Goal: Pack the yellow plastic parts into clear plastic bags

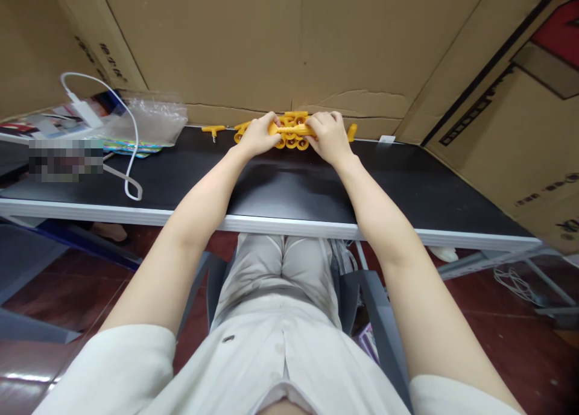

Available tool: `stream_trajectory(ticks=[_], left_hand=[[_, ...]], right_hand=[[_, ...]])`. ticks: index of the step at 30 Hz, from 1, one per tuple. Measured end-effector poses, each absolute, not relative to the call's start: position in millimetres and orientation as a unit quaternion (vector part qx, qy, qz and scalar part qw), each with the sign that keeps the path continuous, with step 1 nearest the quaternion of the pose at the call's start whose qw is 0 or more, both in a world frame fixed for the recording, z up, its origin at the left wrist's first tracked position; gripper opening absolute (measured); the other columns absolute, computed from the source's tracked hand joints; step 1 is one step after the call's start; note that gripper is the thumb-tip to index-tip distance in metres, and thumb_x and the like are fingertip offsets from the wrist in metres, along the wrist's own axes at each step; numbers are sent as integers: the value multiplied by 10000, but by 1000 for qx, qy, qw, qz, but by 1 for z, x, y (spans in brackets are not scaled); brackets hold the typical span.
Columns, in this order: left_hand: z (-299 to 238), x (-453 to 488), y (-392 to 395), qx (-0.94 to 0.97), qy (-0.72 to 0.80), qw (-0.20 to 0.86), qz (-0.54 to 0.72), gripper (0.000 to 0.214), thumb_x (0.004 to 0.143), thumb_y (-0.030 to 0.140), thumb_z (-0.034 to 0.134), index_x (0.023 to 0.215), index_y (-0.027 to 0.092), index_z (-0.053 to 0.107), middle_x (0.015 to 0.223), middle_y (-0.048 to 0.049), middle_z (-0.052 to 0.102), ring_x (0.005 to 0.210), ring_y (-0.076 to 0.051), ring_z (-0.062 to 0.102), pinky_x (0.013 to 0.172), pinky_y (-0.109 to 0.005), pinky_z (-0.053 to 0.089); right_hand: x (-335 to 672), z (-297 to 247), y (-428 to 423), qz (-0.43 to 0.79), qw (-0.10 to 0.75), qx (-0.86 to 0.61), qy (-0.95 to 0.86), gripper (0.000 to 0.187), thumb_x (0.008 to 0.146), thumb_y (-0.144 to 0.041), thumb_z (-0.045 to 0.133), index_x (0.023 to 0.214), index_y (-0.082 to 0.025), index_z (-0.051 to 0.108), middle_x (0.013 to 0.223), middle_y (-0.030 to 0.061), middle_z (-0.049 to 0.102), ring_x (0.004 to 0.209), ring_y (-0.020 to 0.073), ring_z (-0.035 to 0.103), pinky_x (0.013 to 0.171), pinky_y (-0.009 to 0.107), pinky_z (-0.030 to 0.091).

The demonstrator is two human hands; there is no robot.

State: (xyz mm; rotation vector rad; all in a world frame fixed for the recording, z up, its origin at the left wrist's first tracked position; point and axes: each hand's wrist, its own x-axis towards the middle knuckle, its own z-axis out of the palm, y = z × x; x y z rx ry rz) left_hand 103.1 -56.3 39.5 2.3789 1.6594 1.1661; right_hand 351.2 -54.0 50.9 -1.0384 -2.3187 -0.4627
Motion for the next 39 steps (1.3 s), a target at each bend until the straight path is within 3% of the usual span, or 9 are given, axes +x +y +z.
stream_trajectory(ticks=[7,17,22,27,31,39], left_hand=[[40,104,-63,762,530,-19,372,376,854,238,648,1222,283,706,961,-70,789,1019,-328,763,997,-456,560],[48,112,-77,755,537,-89,365,490,813,220,607,1289,268,716,924,-64,788,1075,-348,759,989,-417,556],[47,112,-75,753,541,-61,370,420,846,218,625,1250,298,710,920,-59,781,1060,-345,758,974,-432,559],[41,115,-63,751,535,-6,386,286,880,260,692,1165,277,700,958,-60,778,1005,-320,749,957,-450,589],[39,115,-57,748,539,7,388,237,861,260,734,1096,251,699,966,-61,779,979,-299,743,963,-440,596],[37,111,-61,749,546,-29,374,270,888,240,715,1156,269,707,890,-55,750,988,-327,776,969,-448,567]], right_hand=[[350,51,-51,-173,270,-370,-872,340,1100,-406,464,1286,-213,673,1308,183,721,1294,416,632,1219,689,368],[357,54,-45,-150,298,-363,-870,363,1051,-476,582,1241,-209,739,1230,170,768,1232,421,679,1146,665,460],[356,53,-44,-128,288,-386,-867,335,1030,-430,627,1263,-208,720,1276,167,768,1254,412,682,1179,667,435],[352,54,-52,-155,265,-400,-863,338,1059,-346,559,1323,-187,698,1365,194,730,1345,415,628,1253,691,342],[349,57,-56,-164,252,-396,-868,349,1100,-375,494,1265,-174,727,1282,188,744,1314,412,643,1260,676,316],[346,60,-59,-142,253,-381,-878,306,1016,-379,565,1113,-182,778,1123,179,784,1136,408,674,1135,642,374]])
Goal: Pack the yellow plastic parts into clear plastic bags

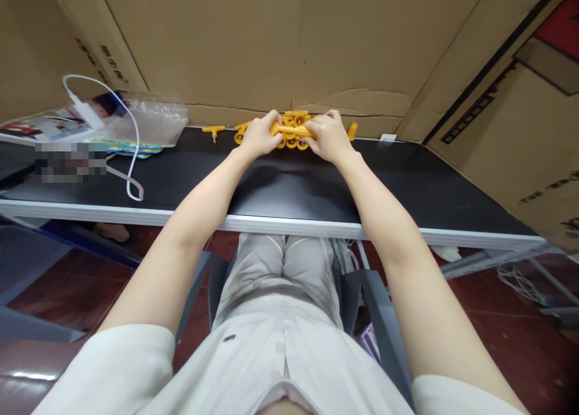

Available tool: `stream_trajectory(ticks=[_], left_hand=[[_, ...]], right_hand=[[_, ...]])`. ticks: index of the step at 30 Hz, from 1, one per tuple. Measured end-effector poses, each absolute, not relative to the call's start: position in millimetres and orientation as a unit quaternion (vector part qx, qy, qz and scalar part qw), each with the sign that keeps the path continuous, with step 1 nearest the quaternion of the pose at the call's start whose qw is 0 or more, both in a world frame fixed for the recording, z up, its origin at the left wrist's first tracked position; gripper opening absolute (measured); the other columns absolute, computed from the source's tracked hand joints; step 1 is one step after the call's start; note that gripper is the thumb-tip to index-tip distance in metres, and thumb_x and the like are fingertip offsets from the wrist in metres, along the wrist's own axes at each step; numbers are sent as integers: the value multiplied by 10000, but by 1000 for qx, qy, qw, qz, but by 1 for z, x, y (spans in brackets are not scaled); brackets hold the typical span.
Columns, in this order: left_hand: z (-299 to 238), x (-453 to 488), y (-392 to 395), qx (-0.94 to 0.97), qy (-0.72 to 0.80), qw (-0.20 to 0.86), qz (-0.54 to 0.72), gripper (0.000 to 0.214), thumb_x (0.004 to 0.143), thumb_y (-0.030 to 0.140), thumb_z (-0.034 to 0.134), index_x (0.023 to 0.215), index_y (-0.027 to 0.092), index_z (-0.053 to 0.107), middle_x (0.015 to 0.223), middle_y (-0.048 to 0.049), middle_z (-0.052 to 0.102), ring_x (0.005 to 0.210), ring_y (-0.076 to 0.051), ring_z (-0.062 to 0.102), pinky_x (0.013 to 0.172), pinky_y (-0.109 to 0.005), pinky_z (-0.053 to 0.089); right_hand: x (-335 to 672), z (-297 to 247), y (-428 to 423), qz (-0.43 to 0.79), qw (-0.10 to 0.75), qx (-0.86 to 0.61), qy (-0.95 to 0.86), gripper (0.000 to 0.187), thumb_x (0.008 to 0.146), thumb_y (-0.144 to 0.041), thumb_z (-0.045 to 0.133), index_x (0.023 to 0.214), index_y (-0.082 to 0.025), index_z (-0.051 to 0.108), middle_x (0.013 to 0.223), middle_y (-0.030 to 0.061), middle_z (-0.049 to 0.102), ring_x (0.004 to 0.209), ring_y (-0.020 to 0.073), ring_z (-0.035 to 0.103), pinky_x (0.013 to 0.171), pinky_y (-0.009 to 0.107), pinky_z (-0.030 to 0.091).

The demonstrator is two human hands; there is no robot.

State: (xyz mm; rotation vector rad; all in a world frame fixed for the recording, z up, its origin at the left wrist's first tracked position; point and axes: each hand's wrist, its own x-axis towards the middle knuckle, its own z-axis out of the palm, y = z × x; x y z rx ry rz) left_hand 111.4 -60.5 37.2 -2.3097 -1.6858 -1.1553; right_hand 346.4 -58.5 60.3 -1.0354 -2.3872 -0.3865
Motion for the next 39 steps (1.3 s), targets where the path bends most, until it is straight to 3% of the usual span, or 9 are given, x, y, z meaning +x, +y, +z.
stream_trajectory(ticks=[6,9,15,19,27,39], left_hand=[[40,110,-64,-768,-513,97,-371,429,815,192,648,1229,279,721,945,-53,802,1042,-331,774,915,-386,558],[40,112,-66,-767,-513,94,-374,441,810,186,625,1232,272,716,986,-56,811,1064,-328,776,911,-375,550],[31,116,-58,-756,-499,39,-422,299,863,236,700,1157,288,689,883,-41,769,977,-329,783,892,-400,552],[28,118,-51,-746,-491,-7,-450,222,854,228,772,1050,262,674,858,-32,714,919,-303,763,894,-439,567],[26,117,-43,-743,-486,-31,-459,246,804,150,788,983,251,652,869,-26,689,964,-306,755,948,-465,565],[36,118,-63,-752,-517,41,-407,367,823,238,746,1184,283,693,861,-41,777,950,-335,770,891,-389,531]], right_hand=[[349,64,-60,-82,242,-402,-879,288,993,-479,660,916,-214,742,906,103,757,954,325,673,1031,513,446],[351,63,-58,-65,254,-405,-876,301,987,-482,670,996,-196,765,968,109,775,965,320,687,981,471,477],[353,54,-51,-99,256,-418,-866,347,1011,-394,633,1264,-177,729,1284,198,766,1241,422,664,1103,598,439],[354,53,-53,-149,265,-412,-859,390,1044,-365,588,1393,-211,667,1394,190,730,1336,423,614,1179,646,385],[351,57,-58,-187,257,-410,-855,347,1059,-312,501,1297,-198,725,1349,179,751,1277,404,647,1204,646,352],[350,62,-65,-145,255,-427,-855,320,1000,-333,587,1229,-197,765,1271,169,784,1226,429,649,1165,687,348]])
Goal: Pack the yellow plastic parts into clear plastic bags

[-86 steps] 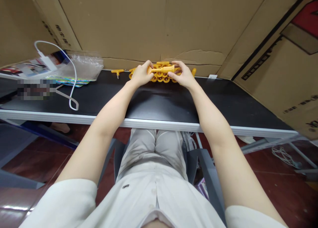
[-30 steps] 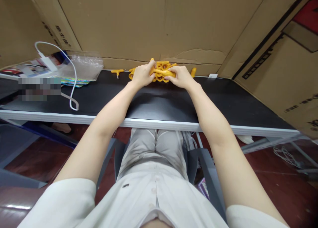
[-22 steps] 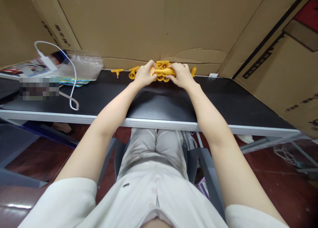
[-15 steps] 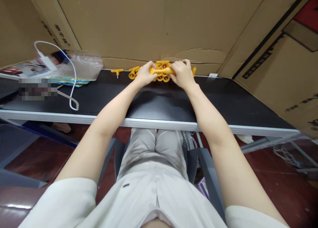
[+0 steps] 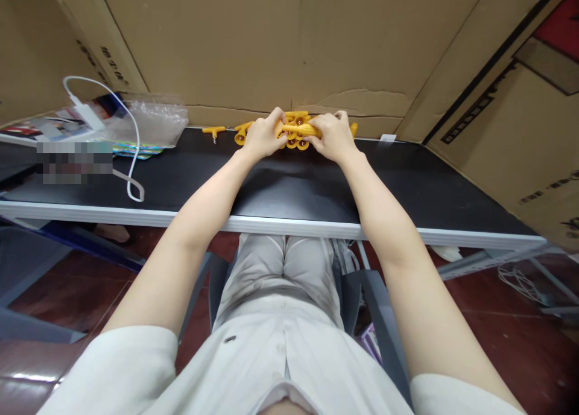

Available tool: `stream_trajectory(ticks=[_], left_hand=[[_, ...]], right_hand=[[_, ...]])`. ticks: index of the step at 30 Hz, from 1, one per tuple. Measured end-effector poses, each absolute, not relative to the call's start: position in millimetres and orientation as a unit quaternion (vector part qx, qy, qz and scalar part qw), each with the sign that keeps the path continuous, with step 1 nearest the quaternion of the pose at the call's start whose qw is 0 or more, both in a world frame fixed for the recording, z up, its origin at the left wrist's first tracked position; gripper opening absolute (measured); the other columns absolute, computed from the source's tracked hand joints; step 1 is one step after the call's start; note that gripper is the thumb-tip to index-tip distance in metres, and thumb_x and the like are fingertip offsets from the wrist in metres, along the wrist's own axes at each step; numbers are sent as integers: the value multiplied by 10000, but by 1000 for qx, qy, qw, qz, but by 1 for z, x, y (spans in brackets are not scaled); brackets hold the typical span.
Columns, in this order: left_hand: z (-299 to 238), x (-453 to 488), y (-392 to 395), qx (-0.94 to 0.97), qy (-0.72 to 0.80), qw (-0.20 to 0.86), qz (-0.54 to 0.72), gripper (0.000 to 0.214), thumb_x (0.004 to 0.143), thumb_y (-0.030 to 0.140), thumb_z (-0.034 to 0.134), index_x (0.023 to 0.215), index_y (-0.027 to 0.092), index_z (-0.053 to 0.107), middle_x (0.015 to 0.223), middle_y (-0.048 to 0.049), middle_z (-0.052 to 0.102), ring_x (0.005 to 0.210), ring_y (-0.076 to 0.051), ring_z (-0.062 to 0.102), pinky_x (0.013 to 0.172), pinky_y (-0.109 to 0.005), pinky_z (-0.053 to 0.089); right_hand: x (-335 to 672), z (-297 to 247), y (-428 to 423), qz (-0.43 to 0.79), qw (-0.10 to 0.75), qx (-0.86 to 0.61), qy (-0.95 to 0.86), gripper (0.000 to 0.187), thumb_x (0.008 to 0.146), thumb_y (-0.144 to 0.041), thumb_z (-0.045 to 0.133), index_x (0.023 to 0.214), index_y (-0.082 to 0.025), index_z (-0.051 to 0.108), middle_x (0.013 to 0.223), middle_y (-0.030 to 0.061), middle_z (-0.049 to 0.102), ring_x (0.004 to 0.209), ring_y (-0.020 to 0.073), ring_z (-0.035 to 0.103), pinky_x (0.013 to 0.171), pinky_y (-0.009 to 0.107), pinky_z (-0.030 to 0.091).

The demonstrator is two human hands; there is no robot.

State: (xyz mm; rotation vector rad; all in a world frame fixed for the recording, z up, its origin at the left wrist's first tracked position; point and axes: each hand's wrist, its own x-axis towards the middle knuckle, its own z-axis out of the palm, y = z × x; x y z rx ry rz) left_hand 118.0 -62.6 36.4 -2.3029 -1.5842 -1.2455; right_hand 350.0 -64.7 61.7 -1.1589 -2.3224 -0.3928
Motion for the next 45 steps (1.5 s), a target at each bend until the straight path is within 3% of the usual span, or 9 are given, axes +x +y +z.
stream_trajectory(ticks=[5,13,19,23,32,45], left_hand=[[38,121,-65,-761,-501,51,-409,404,840,246,708,1241,295,689,882,-37,775,1031,-334,780,908,-371,526],[36,121,-64,-757,-484,31,-437,333,840,250,747,1164,307,694,812,-11,735,927,-296,770,873,-371,546],[35,122,-55,-745,-496,-59,-443,277,825,223,788,1081,238,685,884,-28,677,926,-281,741,901,-458,600],[29,118,-42,-751,-475,-95,-448,312,809,196,768,1111,228,699,869,-13,634,937,-268,725,896,-473,623],[24,116,-41,-753,-485,-61,-441,273,770,170,785,993,251,650,846,-6,664,878,-258,725,882,-445,608],[29,117,-53,-750,-505,6,-427,250,845,266,755,1075,283,659,855,-26,739,892,-295,771,866,-406,562]], right_hand=[[353,65,-66,-132,248,-430,-858,301,1027,-366,580,1215,-216,763,1274,163,782,1241,424,646,1160,668,367],[358,65,-61,-116,263,-416,-863,341,1024,-469,609,1203,-230,775,1237,173,784,1233,434,642,1138,685,388],[354,69,-70,-148,248,-417,-862,392,1039,-376,597,1363,-194,720,1391,202,726,1356,434,604,1208,675,351],[351,73,-76,-162,236,-434,-854,356,1072,-323,533,1361,-212,709,1408,194,725,1396,416,605,1273,658,307],[351,70,-75,-159,256,-421,-856,359,1061,-349,501,1281,-241,763,1350,161,760,1313,407,633,1269,677,295],[349,71,-76,-153,254,-434,-851,376,1059,-372,514,1263,-213,787,1325,168,768,1271,403,653,1231,668,313]])
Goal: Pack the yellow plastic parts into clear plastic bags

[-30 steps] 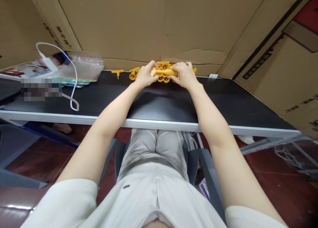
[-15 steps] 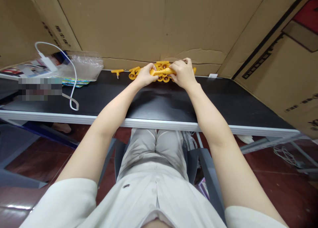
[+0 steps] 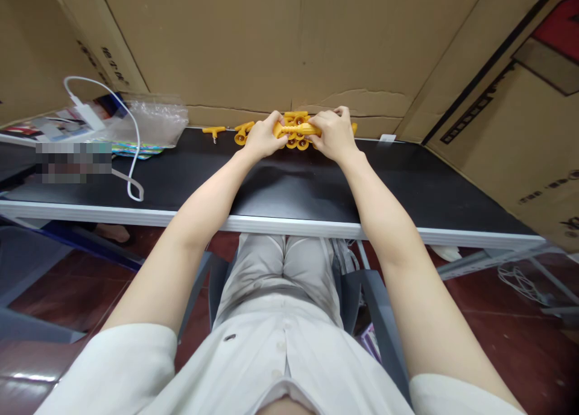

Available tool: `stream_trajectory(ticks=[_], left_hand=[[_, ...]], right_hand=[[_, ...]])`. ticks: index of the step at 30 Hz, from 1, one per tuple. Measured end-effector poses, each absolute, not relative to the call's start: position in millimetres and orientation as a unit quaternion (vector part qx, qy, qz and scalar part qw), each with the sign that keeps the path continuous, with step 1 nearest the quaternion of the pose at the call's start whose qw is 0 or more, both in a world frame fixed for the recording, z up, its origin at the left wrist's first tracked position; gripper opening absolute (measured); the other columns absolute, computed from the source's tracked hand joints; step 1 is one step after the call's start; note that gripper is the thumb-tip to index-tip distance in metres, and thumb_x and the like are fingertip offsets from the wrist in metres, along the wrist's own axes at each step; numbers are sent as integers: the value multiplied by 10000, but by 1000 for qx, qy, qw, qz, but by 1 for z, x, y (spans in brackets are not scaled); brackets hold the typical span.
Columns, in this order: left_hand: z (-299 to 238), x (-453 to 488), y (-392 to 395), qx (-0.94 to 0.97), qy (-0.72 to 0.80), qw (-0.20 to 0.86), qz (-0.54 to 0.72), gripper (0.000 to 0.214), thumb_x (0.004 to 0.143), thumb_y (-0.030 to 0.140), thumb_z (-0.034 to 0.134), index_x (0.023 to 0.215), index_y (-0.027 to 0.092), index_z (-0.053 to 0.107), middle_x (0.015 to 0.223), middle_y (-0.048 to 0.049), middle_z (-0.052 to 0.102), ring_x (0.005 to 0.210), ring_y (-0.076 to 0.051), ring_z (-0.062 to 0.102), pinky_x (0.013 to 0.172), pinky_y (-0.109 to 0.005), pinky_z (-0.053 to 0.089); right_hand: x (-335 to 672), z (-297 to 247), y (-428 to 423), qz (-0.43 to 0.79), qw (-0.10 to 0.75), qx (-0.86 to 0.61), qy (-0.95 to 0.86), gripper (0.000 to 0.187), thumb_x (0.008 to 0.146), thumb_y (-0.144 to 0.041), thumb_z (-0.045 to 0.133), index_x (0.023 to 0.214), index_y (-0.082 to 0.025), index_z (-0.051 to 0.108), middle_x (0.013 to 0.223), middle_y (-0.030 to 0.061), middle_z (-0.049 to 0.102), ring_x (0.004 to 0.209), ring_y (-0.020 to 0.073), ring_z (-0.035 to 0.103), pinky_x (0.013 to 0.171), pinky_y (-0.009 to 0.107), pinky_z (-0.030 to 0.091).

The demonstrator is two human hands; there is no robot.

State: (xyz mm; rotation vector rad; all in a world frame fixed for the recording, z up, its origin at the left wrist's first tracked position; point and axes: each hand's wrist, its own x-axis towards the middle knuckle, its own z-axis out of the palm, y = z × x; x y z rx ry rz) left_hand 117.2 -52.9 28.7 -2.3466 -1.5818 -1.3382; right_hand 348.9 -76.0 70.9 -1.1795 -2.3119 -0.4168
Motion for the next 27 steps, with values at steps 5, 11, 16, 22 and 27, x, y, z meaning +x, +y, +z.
stream_trajectory(ticks=[5,11,16,22,27], left_hand=[[32,116,-57,-757,-494,38,-425,316,848,295,756,1154,304,675,827,-21,758,925,-315,779,878,-382,542],[38,117,-62,-766,-482,62,-422,410,846,273,715,1252,321,682,864,-17,773,1033,-327,779,880,-366,548],[39,118,-64,-760,-499,46,-414,375,847,271,748,1215,305,684,875,-26,762,1043,-329,785,896,-368,541],[33,118,-62,-757,-491,26,-431,364,857,305,780,1207,317,680,865,-21,769,977,-316,779,901,-384,538],[30,117,-55,-754,-492,4,-435,331,837,273,805,1143,294,681,901,-27,758,958,-306,766,909,-404,539]], right_hand=[[352,68,-69,-141,262,-430,-852,363,1050,-419,543,1239,-232,791,1287,155,779,1229,403,661,1181,663,362],[356,62,-60,-124,275,-413,-859,328,1022,-466,597,1164,-239,787,1184,135,796,1161,397,679,1120,648,405],[355,59,-58,-102,262,-423,-862,301,1022,-436,590,1145,-220,760,1199,151,793,1170,392,683,1102,619,427],[354,58,-59,-96,271,-422,-860,352,1027,-443,586,1269,-234,732,1321,185,765,1286,427,648,1097,650,453],[354,56,-59,-93,277,-424,-857,396,1041,-460,580,1325,-220,716,1347,207,752,1304,434,642,1104,662,457]])
